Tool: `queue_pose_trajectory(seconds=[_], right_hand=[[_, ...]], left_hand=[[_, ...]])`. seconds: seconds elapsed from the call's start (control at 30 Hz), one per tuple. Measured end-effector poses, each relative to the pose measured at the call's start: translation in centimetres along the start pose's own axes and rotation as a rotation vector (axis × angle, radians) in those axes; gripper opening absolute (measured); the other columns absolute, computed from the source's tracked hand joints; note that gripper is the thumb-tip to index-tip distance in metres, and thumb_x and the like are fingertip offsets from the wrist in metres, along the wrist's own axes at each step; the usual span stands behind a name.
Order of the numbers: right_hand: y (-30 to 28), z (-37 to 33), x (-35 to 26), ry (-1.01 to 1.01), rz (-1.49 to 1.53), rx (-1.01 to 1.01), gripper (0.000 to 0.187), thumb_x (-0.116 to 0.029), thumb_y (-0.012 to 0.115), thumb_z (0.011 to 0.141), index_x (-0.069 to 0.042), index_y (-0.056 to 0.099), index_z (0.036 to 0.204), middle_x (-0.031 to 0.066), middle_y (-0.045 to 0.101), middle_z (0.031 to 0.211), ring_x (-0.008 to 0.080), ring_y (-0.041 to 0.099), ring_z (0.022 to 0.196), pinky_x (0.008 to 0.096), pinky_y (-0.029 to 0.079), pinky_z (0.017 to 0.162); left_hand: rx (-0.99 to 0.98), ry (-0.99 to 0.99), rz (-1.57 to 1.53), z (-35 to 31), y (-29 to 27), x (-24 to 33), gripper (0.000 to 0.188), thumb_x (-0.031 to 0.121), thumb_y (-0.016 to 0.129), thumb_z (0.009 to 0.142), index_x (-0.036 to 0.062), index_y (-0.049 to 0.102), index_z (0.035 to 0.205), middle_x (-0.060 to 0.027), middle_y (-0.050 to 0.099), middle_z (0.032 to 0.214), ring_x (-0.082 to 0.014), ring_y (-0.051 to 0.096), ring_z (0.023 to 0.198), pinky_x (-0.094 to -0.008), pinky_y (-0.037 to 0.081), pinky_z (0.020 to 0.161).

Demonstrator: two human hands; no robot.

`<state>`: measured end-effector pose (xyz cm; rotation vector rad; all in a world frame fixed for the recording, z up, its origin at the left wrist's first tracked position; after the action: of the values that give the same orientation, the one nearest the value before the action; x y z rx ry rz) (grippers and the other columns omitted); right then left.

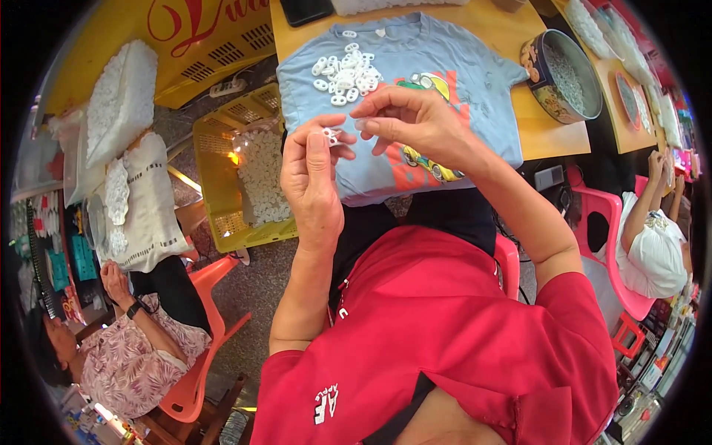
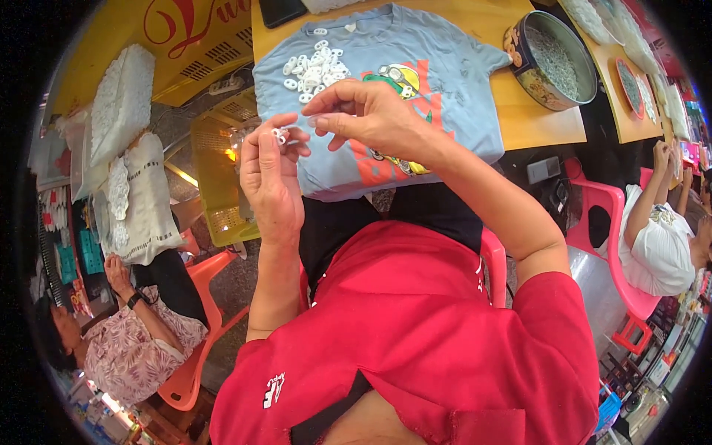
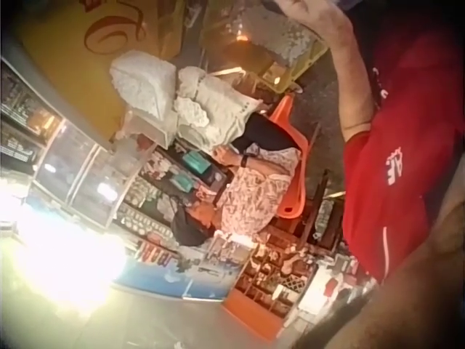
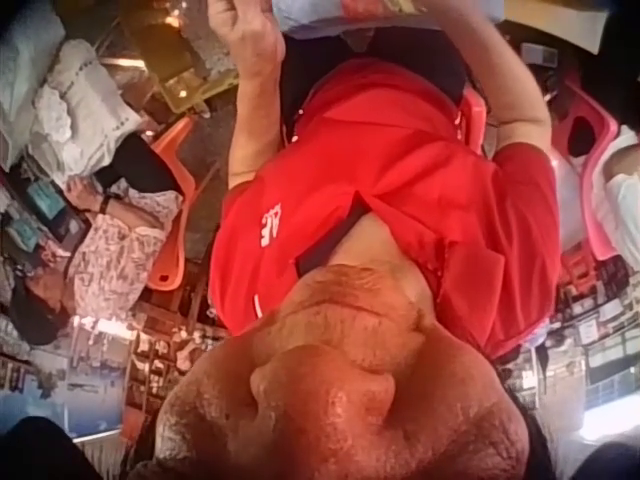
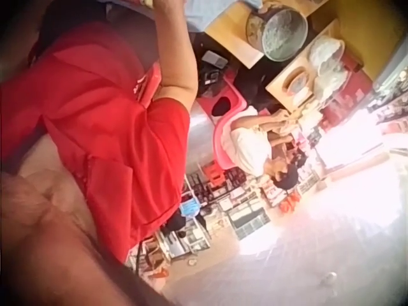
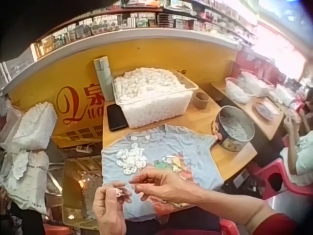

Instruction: Manually attaching small white plastic fasteners or clips to a t-shirt graphic.

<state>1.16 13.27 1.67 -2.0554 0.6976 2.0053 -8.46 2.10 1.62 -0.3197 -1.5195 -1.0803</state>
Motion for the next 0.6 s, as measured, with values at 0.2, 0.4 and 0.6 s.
queue_pose_trajectory(seconds=[0.2, 0.4, 0.6], right_hand=[[-0.8, -1.8, -0.9, -0.052, 0.155, 0.105, 0.028, -0.009, 0.065, 0.091, 0.000, 0.058, 0.117, 0.0040, 0.061, 0.104, 0.0109, 0.060, 0.096, 0.0265, 0.052, 0.077], [-1.8, -2.8, -0.6, -0.034, 0.184, 0.233, 0.024, -0.010, 0.066, 0.090, -0.001, 0.059, 0.111, 0.0043, 0.063, 0.103, 0.0122, 0.063, 0.091, 0.0263, 0.052, 0.077], [-2.0, -3.6, 0.0, -0.012, 0.310, 0.292, 0.026, -0.012, 0.067, 0.091, 0.000, 0.061, 0.113, 0.0059, 0.066, 0.096, 0.0121, 0.064, 0.087, 0.0255, 0.053, 0.075]], left_hand=[[-0.133, 0.136, 0.092, -0.5, 2.3, 0.1, 0.018, 0.016, 0.044, 0.103, 0.0004, 0.053, 0.107, -0.0139, 0.062, 0.111, -0.0159, 0.060, 0.092, -0.0302, 0.051, 0.081], [-0.118, 0.062, 0.002, -0.8, 3.6, -0.1, 0.018, 0.016, 0.043, 0.103, 0.0005, 0.053, 0.105, -0.0141, 0.064, 0.108, -0.0163, 0.061, 0.095, -0.0308, 0.051, 0.082], [-0.057, 0.038, 0.066, -0.5, 2.8, -0.2, 0.017, 0.017, 0.046, 0.103, 0.0014, 0.052, 0.100, -0.0083, 0.062, 0.094, -0.0110, 0.056, 0.078, -0.0258, 0.048, 0.072]])
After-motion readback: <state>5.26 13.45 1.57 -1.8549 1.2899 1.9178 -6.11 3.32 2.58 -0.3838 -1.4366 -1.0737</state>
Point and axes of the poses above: each hand's wrist, its own z-axis towards the middle knuckle, its own y-axis out of the palm, x = y × z, the point moved 8 cm from there along z, towards the middle knuckle
